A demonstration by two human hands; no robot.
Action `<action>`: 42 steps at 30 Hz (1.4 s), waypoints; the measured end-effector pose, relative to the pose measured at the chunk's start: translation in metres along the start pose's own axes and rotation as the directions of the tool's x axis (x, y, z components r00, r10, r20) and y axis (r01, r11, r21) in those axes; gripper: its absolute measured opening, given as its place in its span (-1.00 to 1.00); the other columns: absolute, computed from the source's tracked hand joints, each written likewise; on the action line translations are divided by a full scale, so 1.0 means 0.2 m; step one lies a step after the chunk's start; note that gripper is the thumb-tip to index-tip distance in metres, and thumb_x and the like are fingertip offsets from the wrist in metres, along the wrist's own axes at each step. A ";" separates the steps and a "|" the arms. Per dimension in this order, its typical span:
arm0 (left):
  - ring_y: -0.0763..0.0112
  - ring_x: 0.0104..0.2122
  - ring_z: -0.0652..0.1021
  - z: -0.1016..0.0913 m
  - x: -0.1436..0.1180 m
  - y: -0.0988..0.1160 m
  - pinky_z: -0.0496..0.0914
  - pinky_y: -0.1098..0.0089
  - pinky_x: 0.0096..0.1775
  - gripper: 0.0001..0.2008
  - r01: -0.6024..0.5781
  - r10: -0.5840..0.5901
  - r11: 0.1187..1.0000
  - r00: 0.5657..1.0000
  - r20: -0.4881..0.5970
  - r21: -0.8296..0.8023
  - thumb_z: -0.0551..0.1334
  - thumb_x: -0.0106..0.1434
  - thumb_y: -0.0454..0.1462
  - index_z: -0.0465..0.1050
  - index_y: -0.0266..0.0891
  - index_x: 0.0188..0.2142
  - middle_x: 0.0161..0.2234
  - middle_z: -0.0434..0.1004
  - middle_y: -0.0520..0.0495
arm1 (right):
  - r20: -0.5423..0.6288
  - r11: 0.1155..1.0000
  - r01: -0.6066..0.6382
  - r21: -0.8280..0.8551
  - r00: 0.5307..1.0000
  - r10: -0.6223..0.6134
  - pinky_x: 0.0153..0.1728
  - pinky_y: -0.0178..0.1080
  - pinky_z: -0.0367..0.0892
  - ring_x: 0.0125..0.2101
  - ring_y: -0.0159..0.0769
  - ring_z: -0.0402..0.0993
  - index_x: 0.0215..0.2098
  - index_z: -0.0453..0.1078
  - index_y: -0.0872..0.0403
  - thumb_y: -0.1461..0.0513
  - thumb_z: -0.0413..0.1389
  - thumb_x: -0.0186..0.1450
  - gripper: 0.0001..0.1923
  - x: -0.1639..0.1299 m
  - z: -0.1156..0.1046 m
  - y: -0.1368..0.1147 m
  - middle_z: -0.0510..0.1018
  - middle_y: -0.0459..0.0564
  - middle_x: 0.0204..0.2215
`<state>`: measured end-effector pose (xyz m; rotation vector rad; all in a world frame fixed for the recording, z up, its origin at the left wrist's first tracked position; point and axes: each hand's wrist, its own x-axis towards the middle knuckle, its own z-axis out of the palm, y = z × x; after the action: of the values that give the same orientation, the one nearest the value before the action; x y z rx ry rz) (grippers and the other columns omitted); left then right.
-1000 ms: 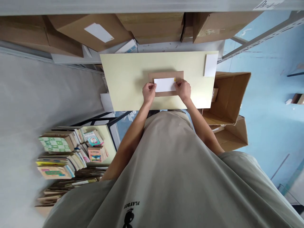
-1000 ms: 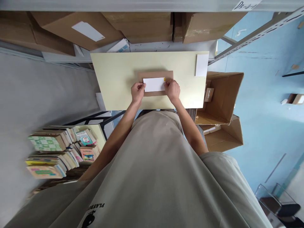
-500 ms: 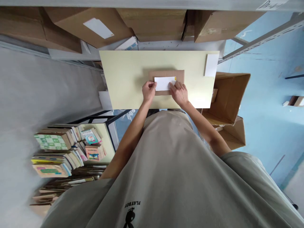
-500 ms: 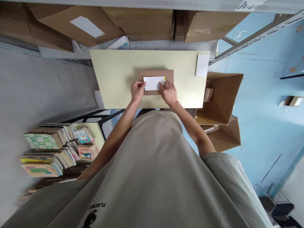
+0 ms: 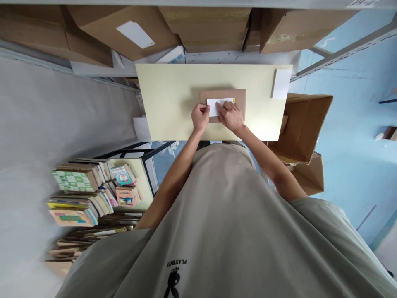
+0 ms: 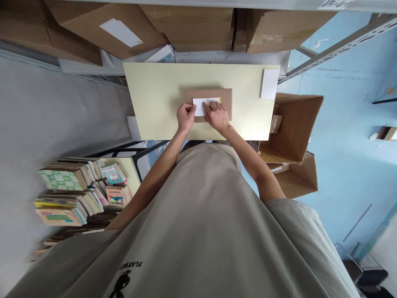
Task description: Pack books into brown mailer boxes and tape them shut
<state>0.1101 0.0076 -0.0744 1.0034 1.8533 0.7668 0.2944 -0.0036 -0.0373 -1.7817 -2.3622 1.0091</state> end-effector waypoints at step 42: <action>0.25 -0.25 0.66 -0.08 0.09 -0.11 0.59 0.25 -0.03 -0.72 0.086 -0.083 0.996 0.993 0.087 -0.024 0.56 0.25 -0.43 0.53 -0.11 -0.28 -0.41 0.54 0.06 | 0.125 0.980 0.155 -0.123 0.982 -0.140 0.40 0.37 0.26 0.34 0.35 0.39 0.81 0.09 -0.09 0.16 0.06 0.67 -0.22 -0.04 0.05 -0.06 0.54 0.35 0.33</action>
<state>0.0824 0.0106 -0.0923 0.9202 1.7948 0.6866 0.2836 -0.0161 -0.0373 -1.5964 -2.6438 0.9834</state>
